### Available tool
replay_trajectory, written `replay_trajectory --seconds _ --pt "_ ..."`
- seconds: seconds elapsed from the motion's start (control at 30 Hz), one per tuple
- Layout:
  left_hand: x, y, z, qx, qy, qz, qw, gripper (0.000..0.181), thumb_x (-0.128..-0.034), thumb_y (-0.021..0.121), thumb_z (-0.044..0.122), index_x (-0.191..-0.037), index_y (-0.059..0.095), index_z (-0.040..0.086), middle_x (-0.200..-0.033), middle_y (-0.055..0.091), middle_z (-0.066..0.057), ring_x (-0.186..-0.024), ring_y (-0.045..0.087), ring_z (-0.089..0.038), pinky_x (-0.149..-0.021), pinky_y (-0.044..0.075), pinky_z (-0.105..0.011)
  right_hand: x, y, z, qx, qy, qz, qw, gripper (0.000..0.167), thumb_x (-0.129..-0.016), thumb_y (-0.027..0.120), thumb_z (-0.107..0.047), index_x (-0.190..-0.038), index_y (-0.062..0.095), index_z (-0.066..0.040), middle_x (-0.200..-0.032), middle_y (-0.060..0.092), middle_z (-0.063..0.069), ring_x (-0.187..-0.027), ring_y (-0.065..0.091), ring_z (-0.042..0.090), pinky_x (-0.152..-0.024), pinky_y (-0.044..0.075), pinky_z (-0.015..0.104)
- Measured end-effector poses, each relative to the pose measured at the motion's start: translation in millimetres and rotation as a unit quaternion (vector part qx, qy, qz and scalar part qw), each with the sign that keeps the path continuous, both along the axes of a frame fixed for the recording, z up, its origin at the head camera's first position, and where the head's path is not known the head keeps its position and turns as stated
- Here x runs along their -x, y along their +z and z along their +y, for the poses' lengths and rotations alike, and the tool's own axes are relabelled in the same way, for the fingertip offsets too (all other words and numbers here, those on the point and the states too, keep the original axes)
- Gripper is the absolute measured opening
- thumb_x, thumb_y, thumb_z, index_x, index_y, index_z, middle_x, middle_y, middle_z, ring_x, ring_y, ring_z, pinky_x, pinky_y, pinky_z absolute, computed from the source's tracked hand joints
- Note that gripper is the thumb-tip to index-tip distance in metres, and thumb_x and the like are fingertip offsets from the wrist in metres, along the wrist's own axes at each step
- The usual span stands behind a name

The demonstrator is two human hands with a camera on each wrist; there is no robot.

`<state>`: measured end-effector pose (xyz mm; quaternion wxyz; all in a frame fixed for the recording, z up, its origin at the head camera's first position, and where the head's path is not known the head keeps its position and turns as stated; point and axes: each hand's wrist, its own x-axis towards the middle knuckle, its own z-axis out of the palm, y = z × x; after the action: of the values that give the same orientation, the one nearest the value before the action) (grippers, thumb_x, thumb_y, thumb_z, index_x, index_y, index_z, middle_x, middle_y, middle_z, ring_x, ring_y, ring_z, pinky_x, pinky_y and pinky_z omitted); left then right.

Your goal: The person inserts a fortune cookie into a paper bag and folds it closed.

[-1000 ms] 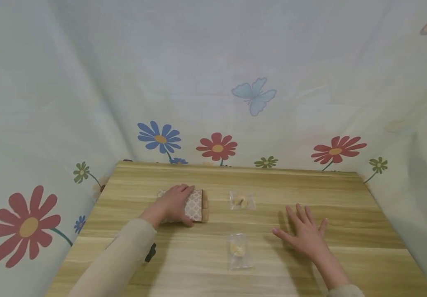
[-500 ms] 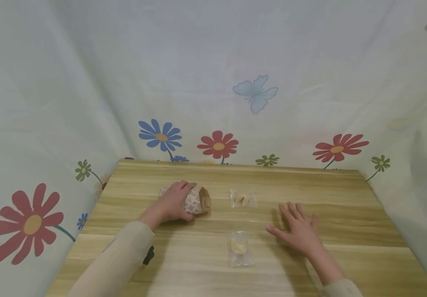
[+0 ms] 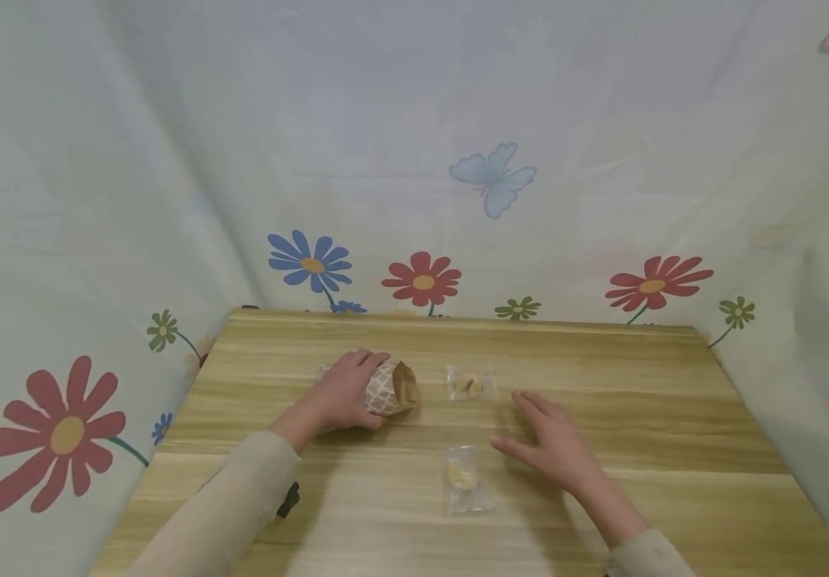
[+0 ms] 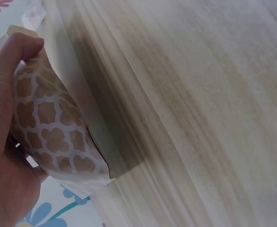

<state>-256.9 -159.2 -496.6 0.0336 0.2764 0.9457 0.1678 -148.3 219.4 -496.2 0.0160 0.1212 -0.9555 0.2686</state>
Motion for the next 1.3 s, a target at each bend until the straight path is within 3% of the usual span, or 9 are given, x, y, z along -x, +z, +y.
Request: replay_trajectory --seconds 0.1,0.23,0.47,0.67,0.93,1.3 --pt "-1.4 0.5 3.2 -0.003 -0.005 0.004 1.0000 0.115 -0.0650 0.095 0.048 -0.160 0.042 0.010 -0.142 0.056 -0.010 -0.129 0.054 -0.030 -0.114 0.046 -0.051 -2.6 1.3 -8.8 0.030 0.006 -0.016 0.9994 0.086 -0.092 0.079 -0.056 -0.154 0.054 -0.002 -0.153 0.055 0.027 -0.140 0.050 0.052 -0.113 0.041 0.069" --pt "-2.8 0.9 6.3 -0.005 -0.015 0.008 0.9998 0.114 -0.0658 0.095 0.049 -0.159 0.043 0.011 -0.141 0.057 -0.010 -0.127 0.054 -0.030 -0.112 0.047 -0.052 -6.9 0.8 -19.9 0.056 0.006 -0.035 0.9978 0.083 -0.091 0.081 -0.054 -0.151 0.057 -0.002 -0.146 0.060 0.025 -0.136 0.054 0.048 -0.111 0.045 0.066" --pt "-4.8 -0.1 8.5 -0.003 -0.023 0.014 0.9996 0.112 -0.0669 0.094 0.050 -0.159 0.043 0.010 -0.140 0.057 -0.010 -0.128 0.054 -0.032 -0.114 0.046 -0.052 -14.8 -12.8 -35.1 0.090 -0.001 -0.060 0.9941 0.074 -0.091 0.083 -0.051 -0.143 0.064 -0.001 -0.134 0.066 0.016 -0.126 0.062 0.037 -0.108 0.050 0.059" --pt "-5.1 -4.9 9.3 0.005 -0.027 0.021 0.9994 0.111 -0.0675 0.093 0.051 -0.158 0.043 0.010 -0.140 0.056 -0.009 -0.129 0.053 -0.031 -0.115 0.045 -0.051 -21.5 -22.7 -43.2 0.085 -0.008 -0.043 0.9954 0.069 -0.088 0.085 -0.049 -0.133 0.069 0.001 -0.120 0.069 0.012 -0.115 0.066 0.034 -0.106 0.053 0.057" --pt "-5.6 -7.8 9.6 0.004 -0.028 0.026 0.9993 0.112 -0.0670 0.093 0.052 -0.158 0.044 0.009 -0.139 0.057 -0.010 -0.127 0.054 -0.031 -0.114 0.046 -0.051 -23.8 -27.9 -50.2 0.079 -0.009 -0.037 0.9961 0.066 -0.084 0.089 -0.047 -0.128 0.071 -0.001 -0.115 0.069 0.007 -0.110 0.065 0.026 -0.103 0.054 0.052" --pt "-4.0 -8.6 9.1 0.017 -0.034 0.040 0.9985 0.112 -0.0664 0.091 0.053 -0.158 0.044 0.008 -0.139 0.058 -0.010 -0.126 0.055 -0.030 -0.114 0.046 -0.050 -23.2 -26.5 -52.3 0.076 0.027 -0.045 0.9957 0.063 -0.085 0.088 -0.051 -0.125 0.072 -0.005 -0.108 0.065 -0.001 -0.100 0.062 0.015 -0.093 0.057 0.042"
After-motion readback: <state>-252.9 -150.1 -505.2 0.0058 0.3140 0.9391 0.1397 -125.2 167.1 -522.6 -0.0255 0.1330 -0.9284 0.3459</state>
